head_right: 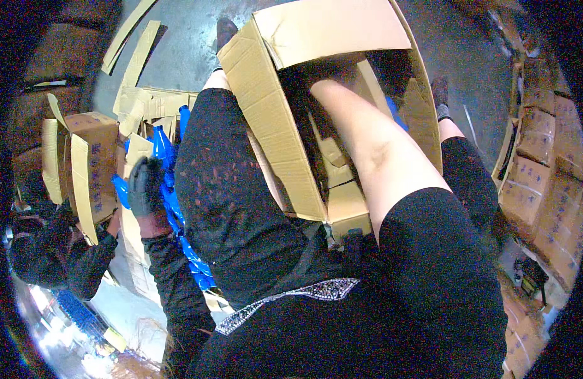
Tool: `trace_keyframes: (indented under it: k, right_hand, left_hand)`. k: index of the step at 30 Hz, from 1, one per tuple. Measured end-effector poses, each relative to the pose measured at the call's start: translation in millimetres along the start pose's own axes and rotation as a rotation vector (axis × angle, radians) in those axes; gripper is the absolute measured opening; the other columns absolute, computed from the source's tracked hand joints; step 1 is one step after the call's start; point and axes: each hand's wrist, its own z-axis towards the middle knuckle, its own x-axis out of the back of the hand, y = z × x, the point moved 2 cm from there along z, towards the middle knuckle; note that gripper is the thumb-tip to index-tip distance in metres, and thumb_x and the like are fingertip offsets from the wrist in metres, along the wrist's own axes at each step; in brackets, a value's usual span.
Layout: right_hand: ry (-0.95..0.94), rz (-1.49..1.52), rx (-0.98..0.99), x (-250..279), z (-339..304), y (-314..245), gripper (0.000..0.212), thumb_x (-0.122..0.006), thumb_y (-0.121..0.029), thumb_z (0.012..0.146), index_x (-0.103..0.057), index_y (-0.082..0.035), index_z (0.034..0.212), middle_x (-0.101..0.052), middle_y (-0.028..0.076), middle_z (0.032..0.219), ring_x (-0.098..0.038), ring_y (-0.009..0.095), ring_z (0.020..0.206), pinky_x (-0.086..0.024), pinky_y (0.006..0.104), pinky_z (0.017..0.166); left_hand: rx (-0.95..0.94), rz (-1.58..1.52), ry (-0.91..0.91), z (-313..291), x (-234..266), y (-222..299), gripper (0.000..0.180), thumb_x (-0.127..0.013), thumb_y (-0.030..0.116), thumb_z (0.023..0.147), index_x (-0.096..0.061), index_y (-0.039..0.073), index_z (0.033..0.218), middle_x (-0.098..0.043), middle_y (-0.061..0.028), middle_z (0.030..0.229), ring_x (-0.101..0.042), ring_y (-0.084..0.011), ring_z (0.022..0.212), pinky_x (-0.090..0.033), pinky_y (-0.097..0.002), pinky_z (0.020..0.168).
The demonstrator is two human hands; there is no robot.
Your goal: Packing blue painted ductile iron water meter housings and cardboard inserts into shipping boxes.
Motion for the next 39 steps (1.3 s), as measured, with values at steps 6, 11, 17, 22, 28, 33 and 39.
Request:
trace_keyframes:
  k: [6,11,17,22,28,33,39]
  right_hand:
    - [0.074,0.052,0.042,-10,-6,-8,0.024,-0.055,-0.022,0.080,-0.063,-0.002,0.093,-0.062,0.017,0.098,-0.059,0.034,0.090,-0.047,0.0391,0.078]
    - [0.126,0.070,0.096,-9,-5,7,0.021,-0.055,-0.021,0.080,-0.063,-0.003,0.088,-0.063,0.017,0.093,-0.060,0.034,0.085,-0.048,0.0391,0.074]
    - [0.170,0.048,0.086,-21,-34,11,0.019,-0.055,-0.020,0.080,-0.064,-0.004,0.083,-0.065,0.017,0.087,-0.062,0.034,0.079,-0.048,0.0391,0.069]
    - [0.383,0.644,-0.083,-22,-113,-12,0.019,-0.050,-0.019,0.080,-0.061,-0.005,0.087,-0.062,0.017,0.095,-0.057,0.032,0.080,-0.046,0.0412,0.075]
    - [0.996,0.146,0.477,38,-264,-37,0.009,-0.058,-0.004,0.069,-0.057,-0.003,0.078,-0.059,0.009,0.073,-0.057,0.020,0.071,-0.046,0.0356,0.064]
    - [0.801,1.329,0.173,39,-326,-69,0.031,-0.059,0.002,0.057,-0.059,0.002,0.089,-0.062,0.008,0.087,-0.060,0.018,0.081,-0.048,0.0280,0.072]
    - [0.627,1.347,0.275,-9,-347,-67,0.040,-0.059,-0.005,0.058,-0.063,0.001,0.097,-0.065,0.009,0.097,-0.062,0.020,0.091,-0.048,0.0335,0.088]
  left_hand:
    - [0.509,-1.310,0.306,78,-6,111,0.026,-0.048,0.013,0.091,-0.056,-0.002,0.110,-0.060,-0.0180,0.110,-0.059,-0.0267,0.100,-0.045,-0.0378,0.091]
    - [0.427,-1.642,0.062,105,-49,185,0.030,-0.051,0.014,0.090,-0.052,-0.005,0.113,-0.062,-0.0149,0.100,-0.062,-0.0223,0.090,-0.050,-0.0320,0.080]
    - [0.700,-1.681,-0.221,95,-94,171,0.035,-0.057,0.023,0.086,-0.054,-0.001,0.112,-0.063,-0.0143,0.099,-0.062,-0.0265,0.092,-0.049,-0.0375,0.083]
    - [0.721,-1.531,-0.172,89,-93,159,0.037,-0.057,0.025,0.086,-0.053,0.001,0.113,-0.062,-0.0130,0.100,-0.061,-0.0244,0.092,-0.049,-0.0355,0.082]
    - [0.652,-1.368,-0.354,74,-93,176,0.054,-0.065,0.029,0.080,-0.046,0.006,0.125,-0.053,-0.0068,0.115,-0.053,-0.0195,0.102,-0.046,-0.0328,0.082]
    - [0.347,-1.563,-0.582,35,-82,239,0.068,-0.071,0.028,0.076,-0.036,0.009,0.130,-0.050,-0.0069,0.120,-0.053,-0.0195,0.103,-0.052,-0.0334,0.074]
    - [0.263,-1.534,-0.337,1,-65,250,0.084,-0.082,0.016,0.057,-0.035,0.006,0.126,-0.051,-0.0104,0.115,-0.053,-0.0210,0.104,-0.046,-0.0349,0.089]
